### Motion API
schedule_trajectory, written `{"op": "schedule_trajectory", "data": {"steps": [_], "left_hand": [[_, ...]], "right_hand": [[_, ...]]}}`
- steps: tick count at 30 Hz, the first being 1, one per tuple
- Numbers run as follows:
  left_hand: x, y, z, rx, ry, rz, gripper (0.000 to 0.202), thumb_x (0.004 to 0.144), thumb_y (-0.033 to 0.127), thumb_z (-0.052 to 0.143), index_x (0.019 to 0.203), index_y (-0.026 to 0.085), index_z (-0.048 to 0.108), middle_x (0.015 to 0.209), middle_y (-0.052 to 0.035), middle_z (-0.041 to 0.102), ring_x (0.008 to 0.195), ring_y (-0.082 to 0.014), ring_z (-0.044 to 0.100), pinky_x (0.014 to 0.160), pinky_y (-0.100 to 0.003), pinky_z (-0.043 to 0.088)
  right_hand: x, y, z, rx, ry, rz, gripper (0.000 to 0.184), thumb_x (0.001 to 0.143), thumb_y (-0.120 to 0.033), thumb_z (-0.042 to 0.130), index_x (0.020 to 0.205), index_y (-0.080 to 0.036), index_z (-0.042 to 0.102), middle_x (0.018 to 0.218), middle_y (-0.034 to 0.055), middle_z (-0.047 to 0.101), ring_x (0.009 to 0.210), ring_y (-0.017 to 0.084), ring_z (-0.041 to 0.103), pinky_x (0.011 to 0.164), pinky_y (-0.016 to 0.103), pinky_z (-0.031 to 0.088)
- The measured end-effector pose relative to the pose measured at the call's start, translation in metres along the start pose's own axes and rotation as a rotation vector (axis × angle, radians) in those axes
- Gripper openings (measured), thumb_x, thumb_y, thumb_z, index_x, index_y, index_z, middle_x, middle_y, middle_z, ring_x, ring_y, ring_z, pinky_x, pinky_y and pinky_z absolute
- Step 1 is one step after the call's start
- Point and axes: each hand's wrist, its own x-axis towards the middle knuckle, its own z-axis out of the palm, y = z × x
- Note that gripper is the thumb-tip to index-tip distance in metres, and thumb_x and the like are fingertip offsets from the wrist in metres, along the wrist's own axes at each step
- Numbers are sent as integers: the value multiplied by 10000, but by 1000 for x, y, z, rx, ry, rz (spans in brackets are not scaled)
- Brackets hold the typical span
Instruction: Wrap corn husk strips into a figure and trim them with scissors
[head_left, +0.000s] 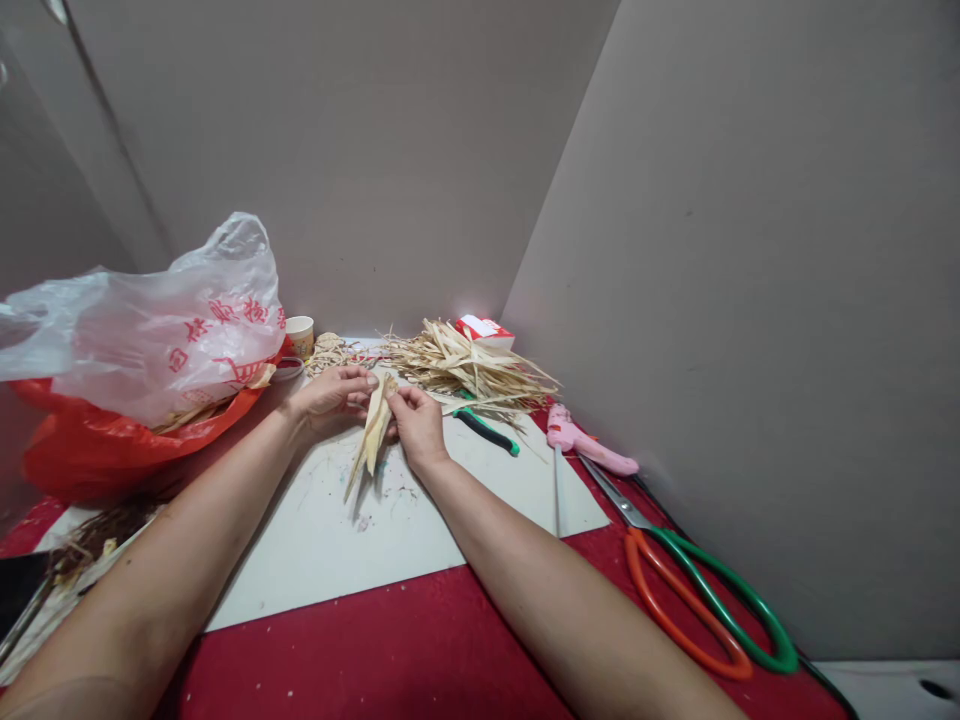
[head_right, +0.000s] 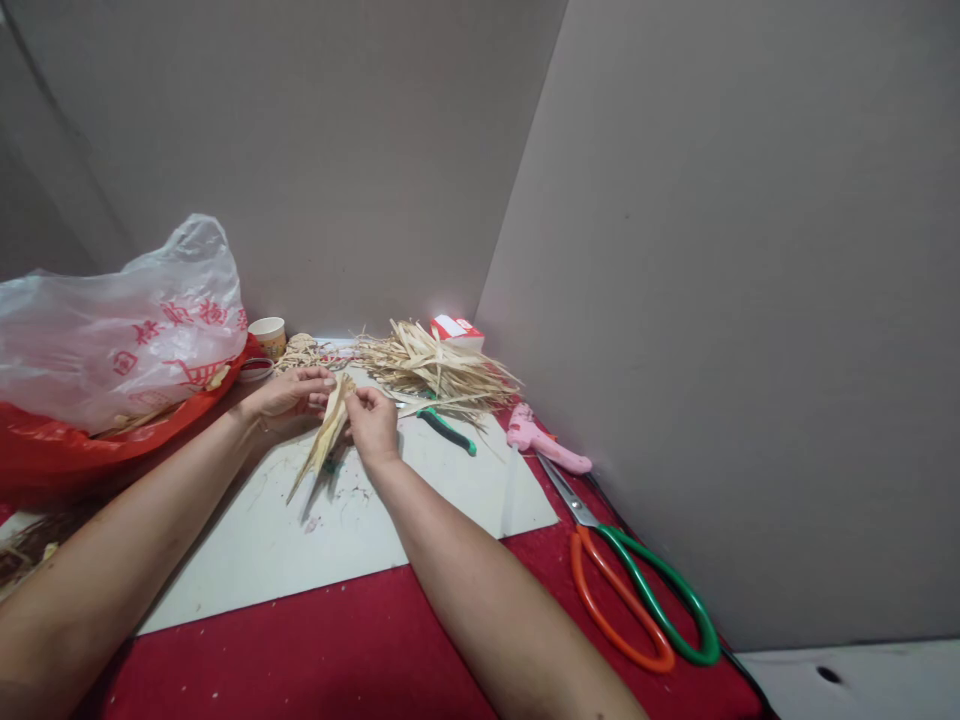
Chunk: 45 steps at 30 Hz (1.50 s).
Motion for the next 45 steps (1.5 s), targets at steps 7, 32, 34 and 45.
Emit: {"op": "schedule_trajectory", "data": {"steps": [7, 32, 34, 45], "left_hand": [[0, 0, 8, 88, 54, -13, 189, 610, 131, 752, 738, 117, 614, 538, 54, 509, 453, -28, 411, 492, -157, 370], [-5, -2, 15, 261, 126, 70, 355, 563, 303, 839, 740, 157, 569, 600, 40, 558, 527, -71, 511, 521, -188, 418], [-5, -2, 15, 246, 107, 54, 284, 576, 247, 810, 705, 147, 577, 556, 49, 528, 493, -59, 478, 503, -179, 385], [0, -7, 8, -21, 99, 30, 118, 608, 73, 705, 688, 119, 631, 515, 35, 529, 445, -35, 415, 472, -166, 361]], "right_hand": [[-4, -1, 1, -27, -16, 13, 235, 671, -399, 642, 703, -186, 547, 513, -67, 540, 347, 80, 441, 317, 203, 364], [0, 2, -2, -51, 68, -3, 233, 633, -381, 649, 711, -203, 521, 516, -77, 511, 386, 88, 437, 327, 210, 361], [0, 2, -3, -46, 82, -7, 223, 640, -375, 643, 710, -202, 520, 514, -78, 512, 379, 84, 431, 326, 205, 349], [0, 1, -4, 14, 89, -2, 270, 626, -401, 677, 725, -191, 540, 516, -64, 544, 383, 85, 441, 332, 204, 330]]}}
